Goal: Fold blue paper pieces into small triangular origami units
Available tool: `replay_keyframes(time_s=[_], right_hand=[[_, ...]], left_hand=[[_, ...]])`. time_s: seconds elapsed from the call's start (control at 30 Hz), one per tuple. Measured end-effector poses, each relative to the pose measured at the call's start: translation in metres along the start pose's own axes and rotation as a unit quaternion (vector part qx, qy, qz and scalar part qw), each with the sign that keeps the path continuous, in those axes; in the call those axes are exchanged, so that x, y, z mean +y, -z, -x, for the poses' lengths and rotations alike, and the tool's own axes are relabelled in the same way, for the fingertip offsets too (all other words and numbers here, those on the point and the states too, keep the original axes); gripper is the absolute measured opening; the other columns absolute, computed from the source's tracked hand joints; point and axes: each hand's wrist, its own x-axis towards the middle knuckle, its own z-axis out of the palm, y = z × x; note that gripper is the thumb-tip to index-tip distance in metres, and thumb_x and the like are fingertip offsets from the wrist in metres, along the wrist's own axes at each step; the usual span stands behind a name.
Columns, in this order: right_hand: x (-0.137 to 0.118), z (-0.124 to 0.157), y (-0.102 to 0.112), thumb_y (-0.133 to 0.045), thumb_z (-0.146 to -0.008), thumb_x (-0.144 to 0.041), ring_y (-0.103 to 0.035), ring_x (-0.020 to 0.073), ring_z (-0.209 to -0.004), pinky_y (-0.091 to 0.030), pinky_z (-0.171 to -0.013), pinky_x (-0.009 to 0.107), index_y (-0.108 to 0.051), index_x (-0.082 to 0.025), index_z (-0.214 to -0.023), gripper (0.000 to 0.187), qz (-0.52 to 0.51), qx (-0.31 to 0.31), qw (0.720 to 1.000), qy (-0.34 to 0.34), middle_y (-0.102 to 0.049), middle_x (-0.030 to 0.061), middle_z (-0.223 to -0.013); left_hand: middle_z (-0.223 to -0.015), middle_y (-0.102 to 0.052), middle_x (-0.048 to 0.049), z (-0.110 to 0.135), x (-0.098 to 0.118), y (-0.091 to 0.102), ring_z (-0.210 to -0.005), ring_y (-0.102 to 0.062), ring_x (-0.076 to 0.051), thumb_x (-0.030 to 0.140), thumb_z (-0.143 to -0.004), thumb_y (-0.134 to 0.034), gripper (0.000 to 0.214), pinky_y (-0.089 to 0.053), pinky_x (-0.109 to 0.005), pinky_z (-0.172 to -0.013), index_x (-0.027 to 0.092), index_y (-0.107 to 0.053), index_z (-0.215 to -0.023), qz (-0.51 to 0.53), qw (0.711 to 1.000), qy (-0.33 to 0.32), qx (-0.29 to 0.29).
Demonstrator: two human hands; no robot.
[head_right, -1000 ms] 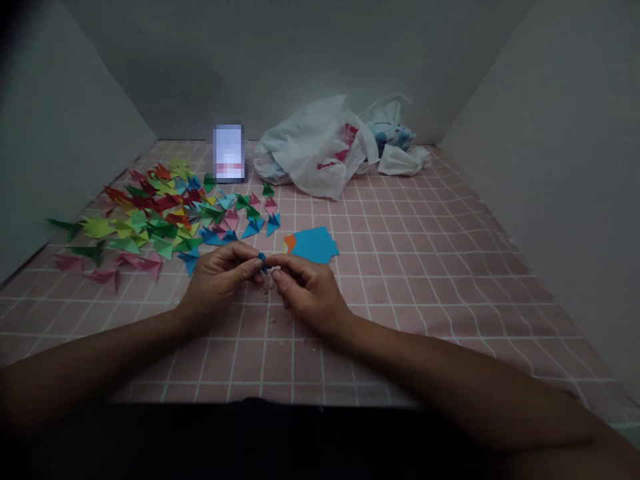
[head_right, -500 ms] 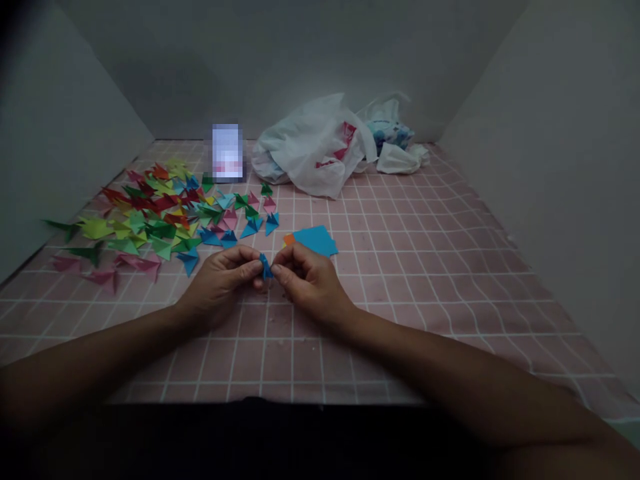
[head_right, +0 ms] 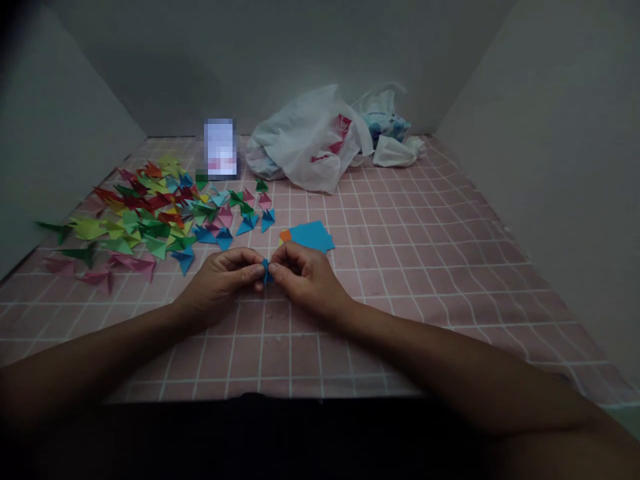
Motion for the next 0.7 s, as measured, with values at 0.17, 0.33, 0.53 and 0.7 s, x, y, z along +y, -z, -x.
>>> replay_keyframes(time_s=[0.17,0.33,0.53,0.7], right_hand=[[0.0008,-0.0006,0.0002,-0.064,-0.084,-0.032,-0.045,0.0104,-0.053,-0.031,-0.051,0.026,-0.055,-0.020,-0.076,0.017,-0.020,-0.014,0.999,-0.022,-0.052,-0.0048,-0.059],[0.0013,-0.0024,0.0009,-0.068,-0.083,-0.032,-0.048,0.0093,-0.049,-0.033,-0.048,0.023,-0.056,-0.020,-0.077,0.018,-0.084,-0.040,0.994,-0.064,-0.054,-0.0055,-0.057],[0.0048,-0.0035,0.0012,-0.074,-0.084,-0.039,-0.053,0.0086,-0.049,-0.041,-0.049,0.023,-0.057,-0.019,-0.080,0.026,-0.164,-0.059,0.982,-0.077,-0.058,-0.0050,-0.063],[0.0056,-0.0020,0.0000,-0.068,-0.090,-0.044,-0.053,0.0089,-0.051,-0.042,-0.051,0.024,-0.056,-0.020,-0.082,0.028,-0.164,-0.071,0.982,-0.069,-0.059,-0.0042,-0.067]], left_hand=[[-0.065,-0.067,0.0025,0.0003,0.0007,0.0031,-0.060,-0.061,-0.009,0.026,-0.075,-0.081,0.014,-0.054,-0.021,-0.062,0.015,-0.072,-0.079,-0.044,0.999,-0.021,-0.019],[-0.066,-0.066,0.0023,-0.0005,0.0013,0.0055,-0.060,-0.061,-0.010,0.027,-0.076,-0.080,0.016,-0.053,-0.021,-0.061,0.015,-0.071,-0.080,-0.066,0.997,-0.020,-0.022],[-0.072,-0.066,0.0030,-0.0003,0.0008,0.0053,-0.057,-0.057,-0.007,0.028,-0.076,-0.080,0.017,-0.048,-0.019,-0.057,0.016,-0.069,-0.080,-0.065,0.998,-0.024,-0.009],[-0.072,-0.064,0.0032,0.0010,0.0025,0.0036,-0.057,-0.055,-0.006,0.030,-0.075,-0.079,0.020,-0.043,-0.018,-0.054,0.016,-0.067,-0.080,-0.064,0.998,-0.015,-0.007]])
